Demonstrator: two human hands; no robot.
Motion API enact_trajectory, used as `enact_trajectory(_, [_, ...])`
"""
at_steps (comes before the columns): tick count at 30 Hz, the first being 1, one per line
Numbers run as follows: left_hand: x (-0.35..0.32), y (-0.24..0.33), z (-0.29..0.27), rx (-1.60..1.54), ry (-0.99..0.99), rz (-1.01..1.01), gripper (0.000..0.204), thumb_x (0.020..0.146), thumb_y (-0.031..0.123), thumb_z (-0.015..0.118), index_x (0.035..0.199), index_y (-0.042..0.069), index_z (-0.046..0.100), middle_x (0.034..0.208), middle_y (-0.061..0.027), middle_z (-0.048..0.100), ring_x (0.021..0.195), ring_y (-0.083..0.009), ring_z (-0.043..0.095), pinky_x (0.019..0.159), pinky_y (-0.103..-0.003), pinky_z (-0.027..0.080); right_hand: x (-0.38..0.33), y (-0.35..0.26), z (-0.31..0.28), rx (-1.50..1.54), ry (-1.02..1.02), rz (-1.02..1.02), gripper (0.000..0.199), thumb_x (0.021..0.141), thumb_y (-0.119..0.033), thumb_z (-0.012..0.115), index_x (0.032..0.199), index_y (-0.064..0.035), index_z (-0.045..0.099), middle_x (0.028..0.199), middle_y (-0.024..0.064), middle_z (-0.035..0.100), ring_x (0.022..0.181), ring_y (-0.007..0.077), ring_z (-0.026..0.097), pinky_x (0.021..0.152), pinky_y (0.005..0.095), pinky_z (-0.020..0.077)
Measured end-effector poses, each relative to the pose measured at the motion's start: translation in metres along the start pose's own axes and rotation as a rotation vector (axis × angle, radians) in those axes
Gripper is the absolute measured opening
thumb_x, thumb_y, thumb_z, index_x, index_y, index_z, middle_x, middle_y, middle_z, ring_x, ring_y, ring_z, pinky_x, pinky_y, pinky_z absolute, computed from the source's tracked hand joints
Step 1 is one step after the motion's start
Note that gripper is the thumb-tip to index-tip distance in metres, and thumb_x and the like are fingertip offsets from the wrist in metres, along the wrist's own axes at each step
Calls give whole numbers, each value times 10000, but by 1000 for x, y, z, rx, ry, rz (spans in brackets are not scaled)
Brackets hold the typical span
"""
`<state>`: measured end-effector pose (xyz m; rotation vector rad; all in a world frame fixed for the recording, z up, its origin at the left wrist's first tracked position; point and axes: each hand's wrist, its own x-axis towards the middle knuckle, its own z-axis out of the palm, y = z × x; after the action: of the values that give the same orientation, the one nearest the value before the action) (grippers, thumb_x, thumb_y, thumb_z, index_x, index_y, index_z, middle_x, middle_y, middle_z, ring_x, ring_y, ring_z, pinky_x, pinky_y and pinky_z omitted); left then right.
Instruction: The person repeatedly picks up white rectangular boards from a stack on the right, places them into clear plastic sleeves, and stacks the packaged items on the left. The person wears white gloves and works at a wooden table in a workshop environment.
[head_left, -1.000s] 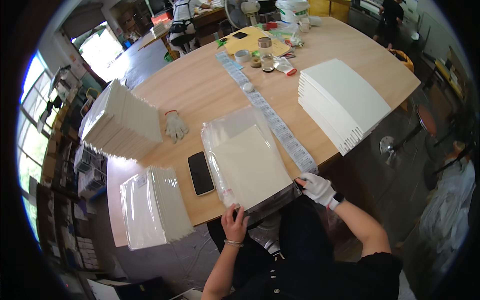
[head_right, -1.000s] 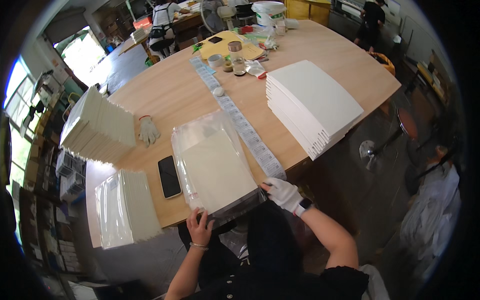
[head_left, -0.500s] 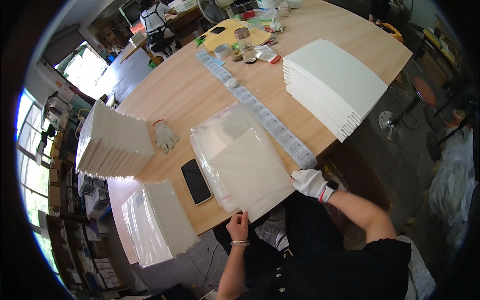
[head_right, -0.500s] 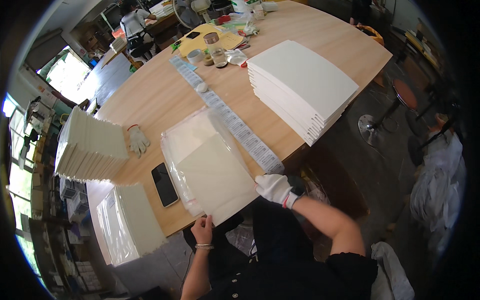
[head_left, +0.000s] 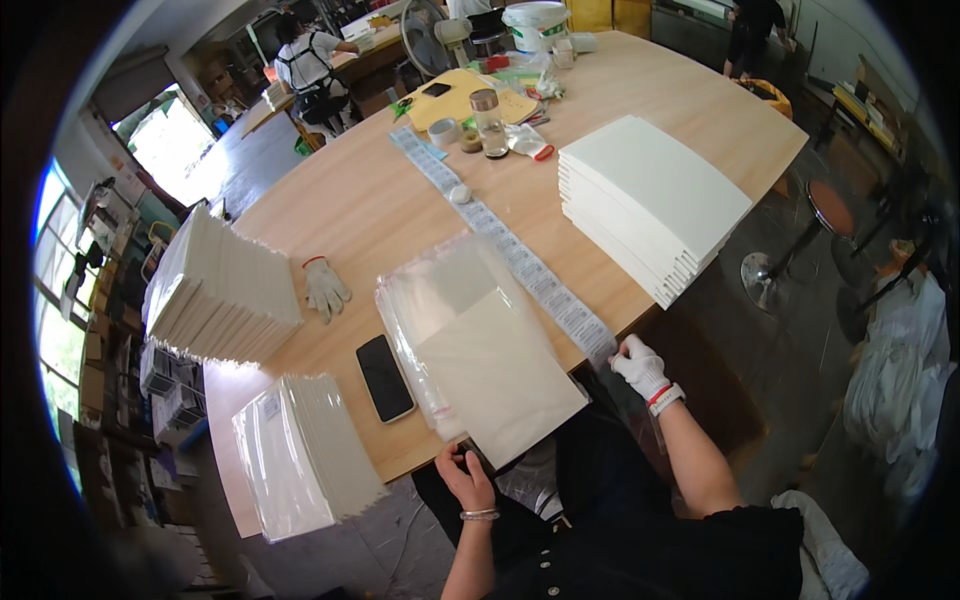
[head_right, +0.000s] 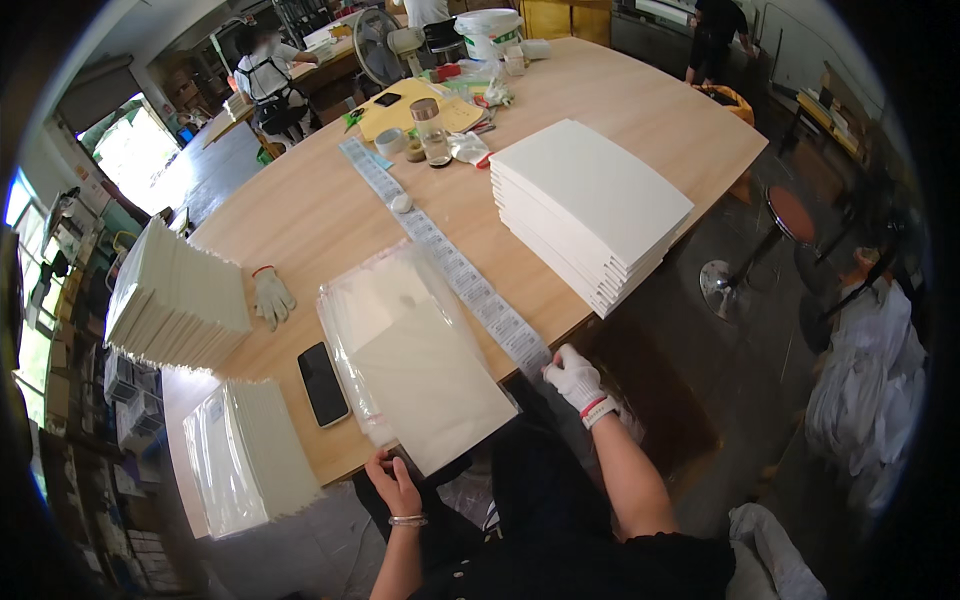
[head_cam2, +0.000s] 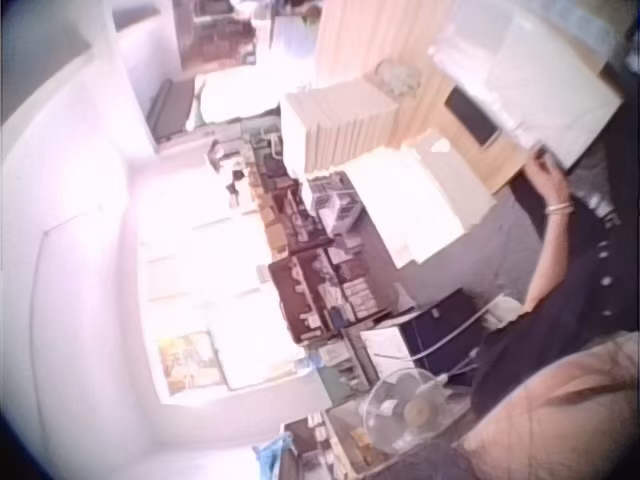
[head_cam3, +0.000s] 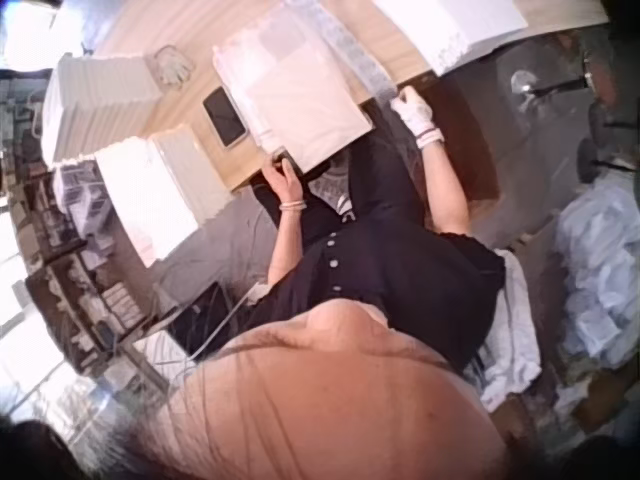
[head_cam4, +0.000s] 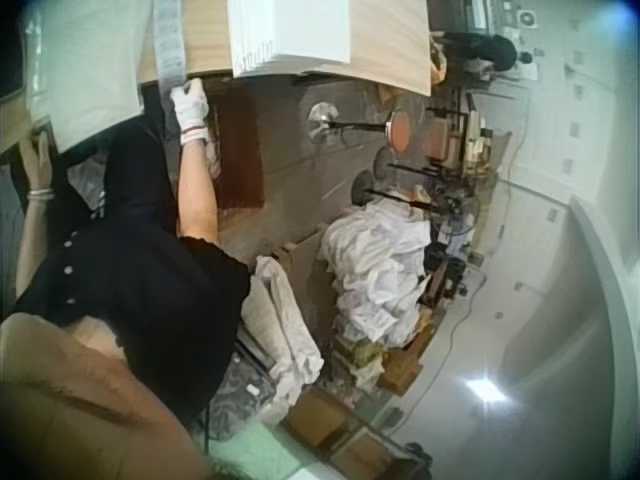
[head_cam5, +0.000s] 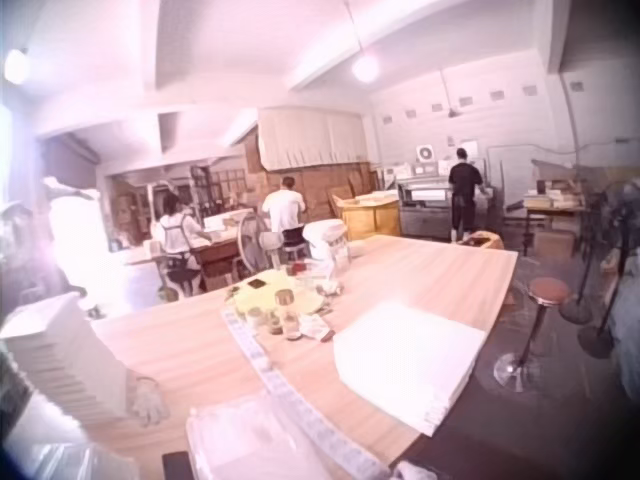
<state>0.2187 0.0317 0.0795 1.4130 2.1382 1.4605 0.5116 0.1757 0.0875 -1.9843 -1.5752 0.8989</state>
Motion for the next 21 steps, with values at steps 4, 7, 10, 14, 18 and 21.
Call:
enact_trajectory(4, [15,44,30,-350,-399,-58,146,832,88,528,953,14,565,759,-60,589,639,-119,545,570,-228,445,10,4,-19,-61,-158,-308,165,736,-251,591,759,-94,544,712,128,593,675,291,575,619,371,439])
enact_trajectory(7, [25,71,84,-589,-800,-294,302,860,177,515,1111,10,492,769,-28,557,581,-91,501,521,-217,422,-5,-25,-44,186,-275,-365,168,750,-58,534,903,-19,593,776,118,619,713,183,604,640,276,467])
enact_trajectory(10, [45,104,125,-856,-1055,-909,174,843,255,570,866,90,519,580,58,375,435,-35,312,370,-185,227,-14,-40,-57,214,-242,-437,205,731,25,534,916,11,621,800,117,624,712,151,605,649,245,474])
enact_trajectory(14, [54,115,149,-934,-1049,-982,327,815,269,616,595,164,399,477,92,276,365,-31,227,334,-207,148,-19,-36,-66,53,-5,-747,106,675,10,588,774,8,626,861,117,616,802,218,585,725,298,465])
enact_trajectory(18, [49,105,161,-910,-946,-1020,313,828,271,595,603,155,411,488,83,316,367,-33,232,334,-208,148,-62,-73,-89,-225,340,-1137,136,533,-73,689,644,-73,611,949,76,603,951,272,523,902,417,378])
enact_trajectory(21, [43,112,157,-729,-961,-870,175,839,267,572,826,97,536,520,51,385,376,-55,302,330,-207,227,-58,-82,-84,48,273,-1093,149,577,4,653,678,-80,583,901,57,605,894,255,556,886,430,399])
